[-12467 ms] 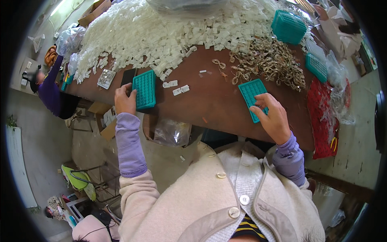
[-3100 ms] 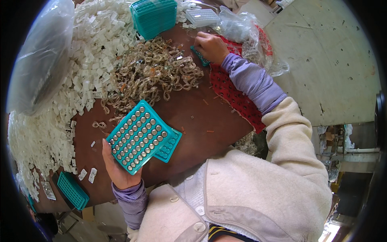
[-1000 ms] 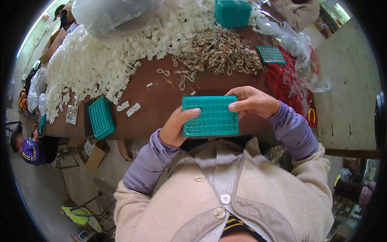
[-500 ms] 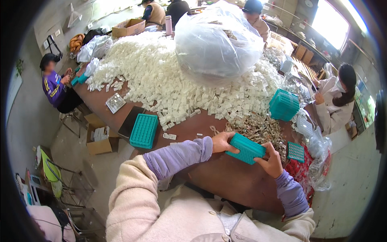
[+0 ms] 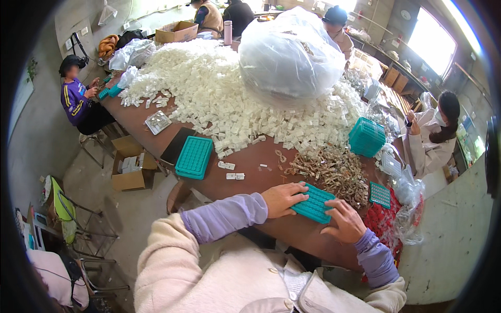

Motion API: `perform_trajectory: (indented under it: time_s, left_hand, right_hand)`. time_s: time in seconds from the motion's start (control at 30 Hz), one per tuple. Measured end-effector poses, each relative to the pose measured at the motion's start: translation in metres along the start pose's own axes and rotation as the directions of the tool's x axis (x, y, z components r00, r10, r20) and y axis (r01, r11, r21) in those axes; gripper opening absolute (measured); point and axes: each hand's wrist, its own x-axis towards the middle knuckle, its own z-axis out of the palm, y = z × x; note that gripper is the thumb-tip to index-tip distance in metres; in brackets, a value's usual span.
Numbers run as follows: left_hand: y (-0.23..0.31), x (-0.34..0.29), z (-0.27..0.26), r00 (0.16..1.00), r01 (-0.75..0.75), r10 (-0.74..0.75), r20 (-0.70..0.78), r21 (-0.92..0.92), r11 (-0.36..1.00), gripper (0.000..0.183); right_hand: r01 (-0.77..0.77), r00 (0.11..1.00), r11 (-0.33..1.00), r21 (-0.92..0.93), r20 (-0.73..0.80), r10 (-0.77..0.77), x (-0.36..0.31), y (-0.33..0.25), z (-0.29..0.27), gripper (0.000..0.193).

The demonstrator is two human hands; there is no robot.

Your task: The person repeatedly picks small white plastic housings and metal pins from a table, inserts the pins into the housings, and places the assembled units into teal trays. The person also moves a plastic bag of parts and repositions trays on the table.

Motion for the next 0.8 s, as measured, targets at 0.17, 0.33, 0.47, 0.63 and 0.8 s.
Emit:
perform_trajectory:
  time_s: [0.17,0.33,0.47,0.63,0.8]
  left_hand:
    - [0.035,-0.011,-0.013,0.988,0.145,-0.144,-0.058,0.023,0.989,0.075]
    - [0.030,-0.086,-0.077,0.801,0.448,-0.302,-0.516,0.184,0.875,0.069]
    - [-0.005,-0.184,-0.126,0.384,0.770,-0.417,-0.823,0.037,0.636,0.057]
    - [-0.059,-0.256,-0.153,0.067,0.731,-0.710,-0.701,-0.451,0.513,0.040]
    - [-0.061,-0.218,-0.136,0.224,0.802,-0.460,-0.859,-0.105,0.588,0.033]
  right_hand:
    - [-0.140,0.989,0.989,-0.050,-0.044,0.138,0.027,-0.008,0.003,0.098]
    - [-0.200,0.973,0.980,0.026,0.124,0.195,0.039,0.005,0.006,0.100]
    - [-0.186,0.981,0.982,0.042,0.053,0.184,0.041,-0.008,-0.009,0.089]
    - [-0.303,0.944,0.877,0.372,-0.008,0.329,0.072,-0.049,-0.040,0.068]
    - [-0.209,0.945,0.896,0.393,-0.154,0.288,0.178,-0.098,0.001,0.059]
